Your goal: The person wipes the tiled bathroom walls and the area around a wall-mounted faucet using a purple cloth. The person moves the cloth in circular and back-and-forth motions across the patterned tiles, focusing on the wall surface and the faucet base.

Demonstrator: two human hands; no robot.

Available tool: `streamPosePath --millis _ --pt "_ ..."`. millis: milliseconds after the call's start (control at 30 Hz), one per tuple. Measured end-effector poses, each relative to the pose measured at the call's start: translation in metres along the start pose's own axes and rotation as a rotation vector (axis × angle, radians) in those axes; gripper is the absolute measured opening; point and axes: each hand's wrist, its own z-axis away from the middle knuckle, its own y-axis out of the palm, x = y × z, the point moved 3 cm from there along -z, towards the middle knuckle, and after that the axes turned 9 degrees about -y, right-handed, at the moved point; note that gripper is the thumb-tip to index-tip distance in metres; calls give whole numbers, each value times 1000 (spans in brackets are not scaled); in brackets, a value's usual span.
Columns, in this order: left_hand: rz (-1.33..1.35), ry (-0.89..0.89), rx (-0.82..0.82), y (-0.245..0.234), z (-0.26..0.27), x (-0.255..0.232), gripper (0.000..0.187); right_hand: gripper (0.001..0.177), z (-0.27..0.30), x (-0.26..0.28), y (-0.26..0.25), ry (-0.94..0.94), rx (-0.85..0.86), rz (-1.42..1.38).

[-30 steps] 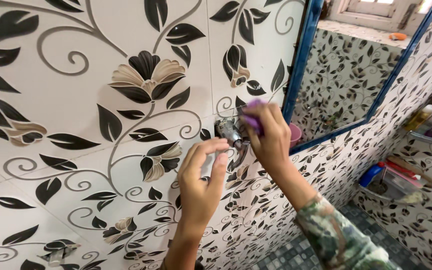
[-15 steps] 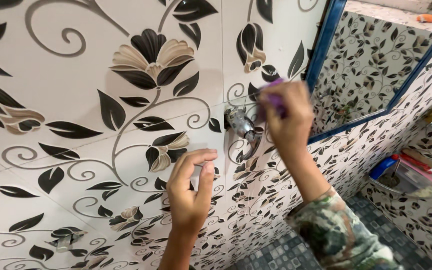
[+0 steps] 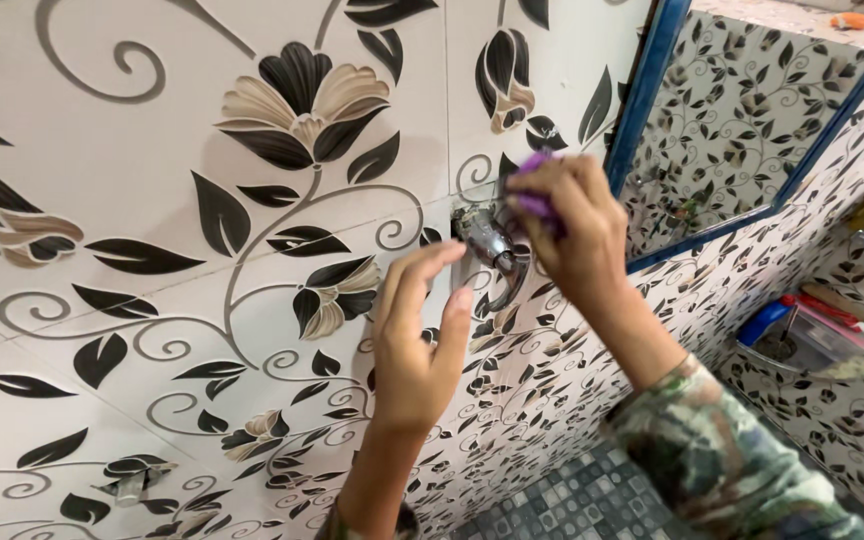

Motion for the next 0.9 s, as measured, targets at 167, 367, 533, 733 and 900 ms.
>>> streamPosePath --millis 167,367,533,733,900 --pt "-116 92 106 7 -18 -3 33 27 -16 -12 -2 -257 188 26" --pt "-199 158 164 6 -29 -8 34 23 -34 -16 -4 -405 230 116" --pt "-236 182 201 6 -34 -9 31 19 -26 -9 -6 -274 150 80" --pt "-216 199 206 14 -25 -11 24 23 -30 -3 -16 -399 309 72" --pt "-190 164 205 17 -26 -8 23 17 -51 -15 -11 -384 266 133"
